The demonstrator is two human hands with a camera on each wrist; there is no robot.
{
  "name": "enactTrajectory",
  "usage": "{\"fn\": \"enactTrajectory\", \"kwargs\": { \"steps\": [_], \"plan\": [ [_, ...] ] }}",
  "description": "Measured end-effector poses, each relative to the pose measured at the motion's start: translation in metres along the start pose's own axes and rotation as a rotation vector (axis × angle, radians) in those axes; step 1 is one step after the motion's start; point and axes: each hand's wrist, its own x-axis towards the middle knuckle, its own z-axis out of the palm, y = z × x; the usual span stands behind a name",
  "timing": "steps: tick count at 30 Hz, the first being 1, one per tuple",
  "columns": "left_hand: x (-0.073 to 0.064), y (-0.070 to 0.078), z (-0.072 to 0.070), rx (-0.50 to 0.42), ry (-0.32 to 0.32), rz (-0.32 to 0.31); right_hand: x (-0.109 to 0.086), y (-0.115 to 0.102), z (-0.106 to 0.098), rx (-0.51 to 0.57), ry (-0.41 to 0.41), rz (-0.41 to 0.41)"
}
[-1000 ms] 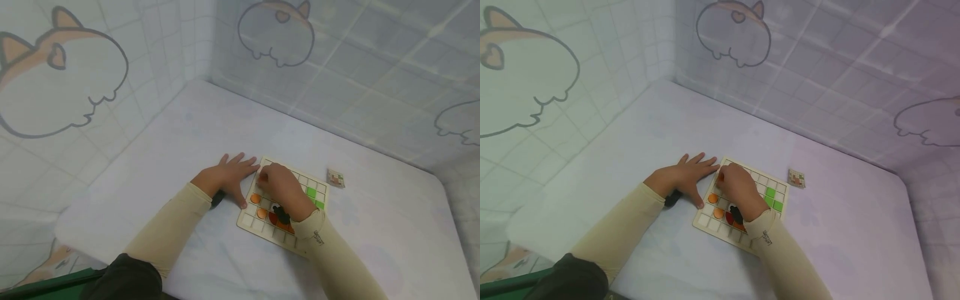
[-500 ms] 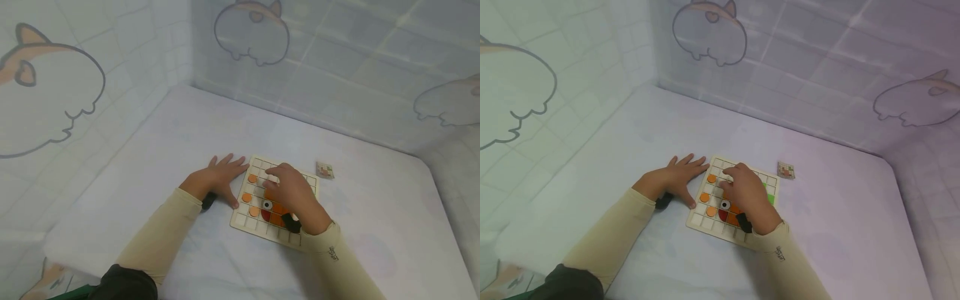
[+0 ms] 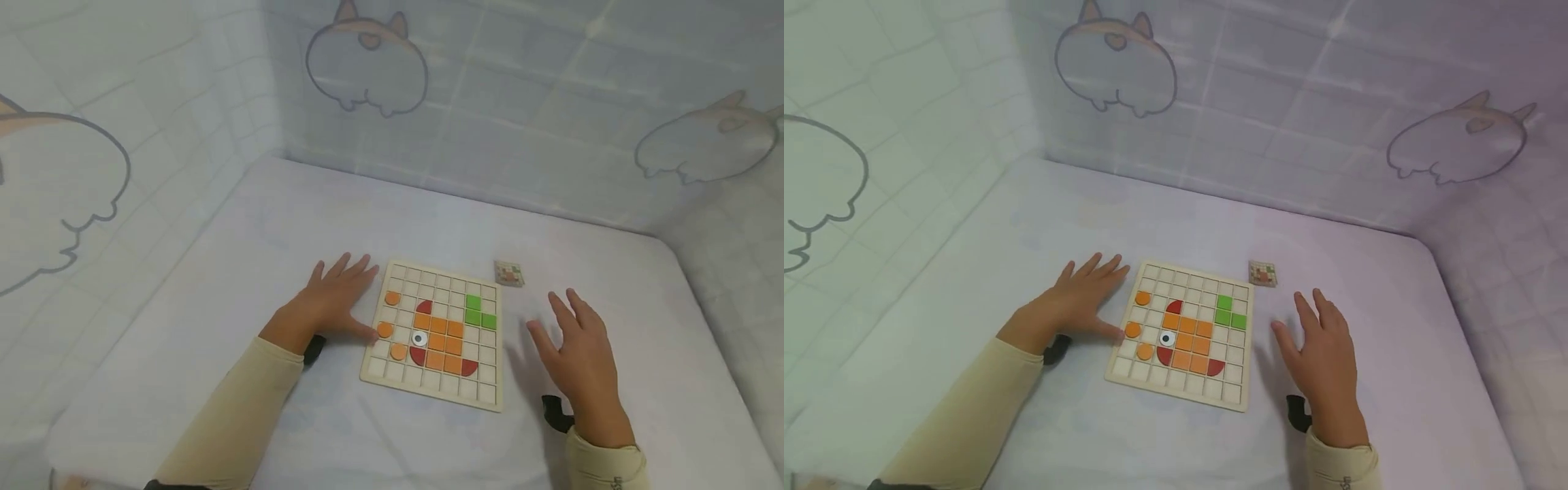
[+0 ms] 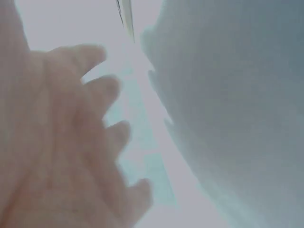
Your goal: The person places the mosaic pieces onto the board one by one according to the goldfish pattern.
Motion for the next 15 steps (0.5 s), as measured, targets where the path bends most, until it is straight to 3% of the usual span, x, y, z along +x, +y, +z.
{"fn": "enactTrajectory", "kwargs": {
  "steps": [3, 6, 15],
  "plan": [
    [-0.01, -0.005, -0.002, 0.063, 0.168, -0.002, -0.003, 0.003, 0.004, -0.021, 0.008, -0.021],
    [-0.018, -0.008, -0.004, 0.093, 0.266, -0.017, -0.003, 0.002, 0.007, -0.052, 0.007, -0.019],
    [-0.02, -0.015, 0.001, 0.08, 0.299, -0.098, 0.002, 0.004, 0.003, -0.101, -0.003, 0.069]
  ]
}}
